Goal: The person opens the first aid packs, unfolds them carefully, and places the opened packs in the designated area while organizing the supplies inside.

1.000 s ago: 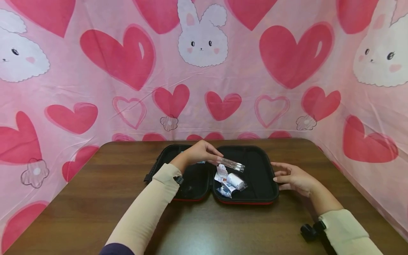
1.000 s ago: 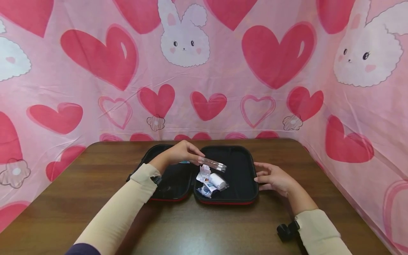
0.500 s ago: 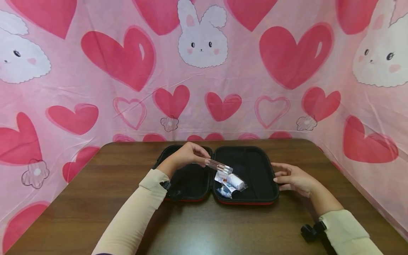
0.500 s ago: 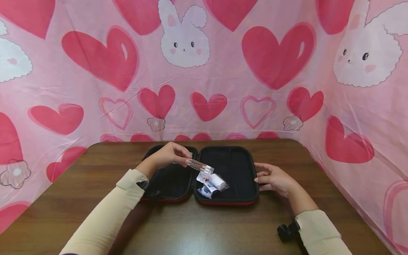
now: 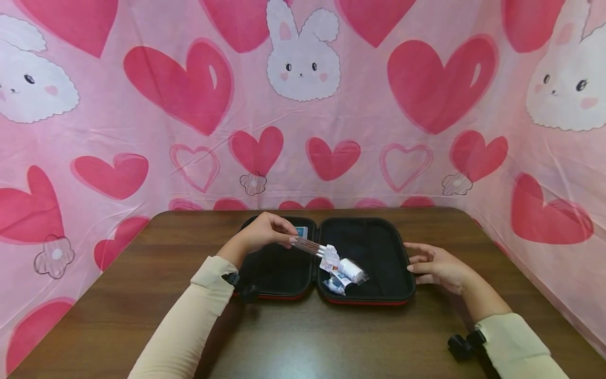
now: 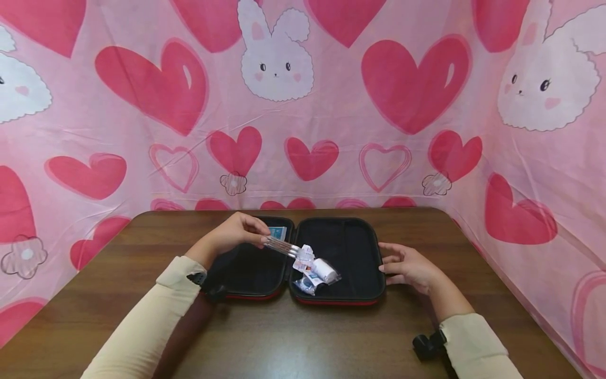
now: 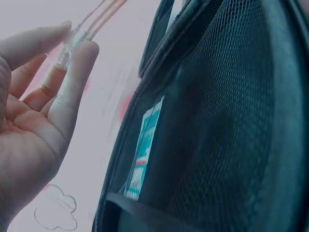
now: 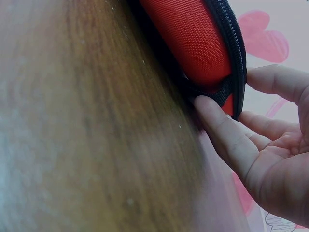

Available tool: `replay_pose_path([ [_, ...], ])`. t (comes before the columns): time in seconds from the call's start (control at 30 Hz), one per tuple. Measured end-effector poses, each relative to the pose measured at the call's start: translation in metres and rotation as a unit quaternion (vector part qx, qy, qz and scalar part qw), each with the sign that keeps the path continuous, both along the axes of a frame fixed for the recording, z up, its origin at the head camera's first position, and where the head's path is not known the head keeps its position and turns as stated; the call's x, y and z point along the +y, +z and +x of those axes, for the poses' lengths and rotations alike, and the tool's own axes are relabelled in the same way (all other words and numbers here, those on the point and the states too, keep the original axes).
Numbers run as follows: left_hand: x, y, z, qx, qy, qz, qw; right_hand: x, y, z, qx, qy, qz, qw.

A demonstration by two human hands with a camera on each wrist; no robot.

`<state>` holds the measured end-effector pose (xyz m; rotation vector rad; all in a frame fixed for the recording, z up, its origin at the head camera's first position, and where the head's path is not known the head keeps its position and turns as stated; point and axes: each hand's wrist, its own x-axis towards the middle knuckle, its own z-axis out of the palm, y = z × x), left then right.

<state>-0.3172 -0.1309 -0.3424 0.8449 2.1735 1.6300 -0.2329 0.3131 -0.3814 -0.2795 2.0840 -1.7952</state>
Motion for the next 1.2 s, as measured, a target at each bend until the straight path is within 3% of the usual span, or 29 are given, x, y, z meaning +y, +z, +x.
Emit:
replay_pose_path([
  [0.23,-0.016,0.0,0.002,-0.006,0.018,0.021,0.9996,-0.003,0.001,0.001,0.001,0.004,-0.002,1.0],
  [0.67,-0.041,0.002,0.009,0.021,0.044,0.037,0.9982,-0.003,0.001,0.002,0.0,0.004,-0.004,1.0],
  [0.93,-0.06,0.002,0.018,0.053,0.1,0.002,0.9936,-0.003,0.001,0.001,-0.001,-0.003,0.004,1.0],
  [1.2,-0.08,-0.001,0.024,0.032,0.136,-0.009,0.9902,-0.002,0.001,0.001,0.0,0.003,-0.002,1.0],
])
